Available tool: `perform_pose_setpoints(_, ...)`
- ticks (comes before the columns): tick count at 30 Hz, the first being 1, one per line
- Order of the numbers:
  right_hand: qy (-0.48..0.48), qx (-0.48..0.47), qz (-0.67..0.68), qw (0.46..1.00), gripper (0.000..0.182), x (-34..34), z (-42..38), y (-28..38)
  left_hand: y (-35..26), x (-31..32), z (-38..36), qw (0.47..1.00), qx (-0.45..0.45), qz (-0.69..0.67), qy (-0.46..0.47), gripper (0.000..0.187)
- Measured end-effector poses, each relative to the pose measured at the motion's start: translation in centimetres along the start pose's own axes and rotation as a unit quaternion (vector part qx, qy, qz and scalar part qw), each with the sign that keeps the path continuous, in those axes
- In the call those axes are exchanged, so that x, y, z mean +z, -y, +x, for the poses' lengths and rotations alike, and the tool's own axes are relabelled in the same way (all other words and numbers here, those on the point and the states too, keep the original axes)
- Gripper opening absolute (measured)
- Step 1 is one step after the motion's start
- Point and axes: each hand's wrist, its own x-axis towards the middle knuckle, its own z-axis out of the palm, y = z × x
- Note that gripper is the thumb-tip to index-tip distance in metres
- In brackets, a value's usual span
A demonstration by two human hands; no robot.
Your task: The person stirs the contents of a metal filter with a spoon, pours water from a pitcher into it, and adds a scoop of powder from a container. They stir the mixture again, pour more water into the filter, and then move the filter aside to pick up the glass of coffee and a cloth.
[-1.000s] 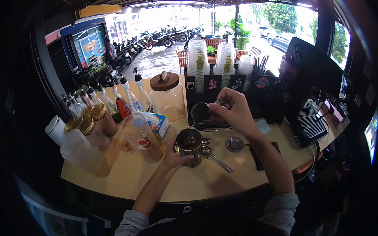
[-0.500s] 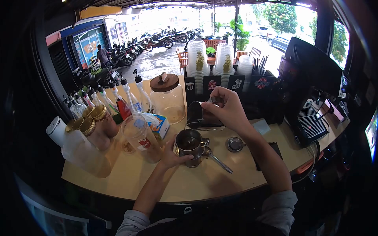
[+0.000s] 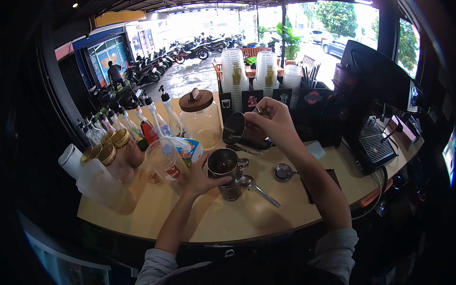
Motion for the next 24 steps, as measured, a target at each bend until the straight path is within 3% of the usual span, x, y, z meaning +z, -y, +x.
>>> perform_pose_setpoints(11,-0.109,0.021,0.084,0.990,0.022,-3.7,-1.8,-4.6,-0.1,-0.8,1.5,1.000,0.016,0.014,0.014,0.077)
perform_pose_setpoints(18,-0.181,0.117,0.131,0.968,0.019,-5.2,-5.0,-14.0,-1.4,-1.0,1.4,0.999,0.013,0.020,0.021,0.078)
perform_pose_setpoints(24,-0.194,0.123,0.204,0.952,0.019,-3.4,-6.6,-19.3,-2.0,-1.3,0.9,0.997,-0.011,0.054,0.057,0.083)
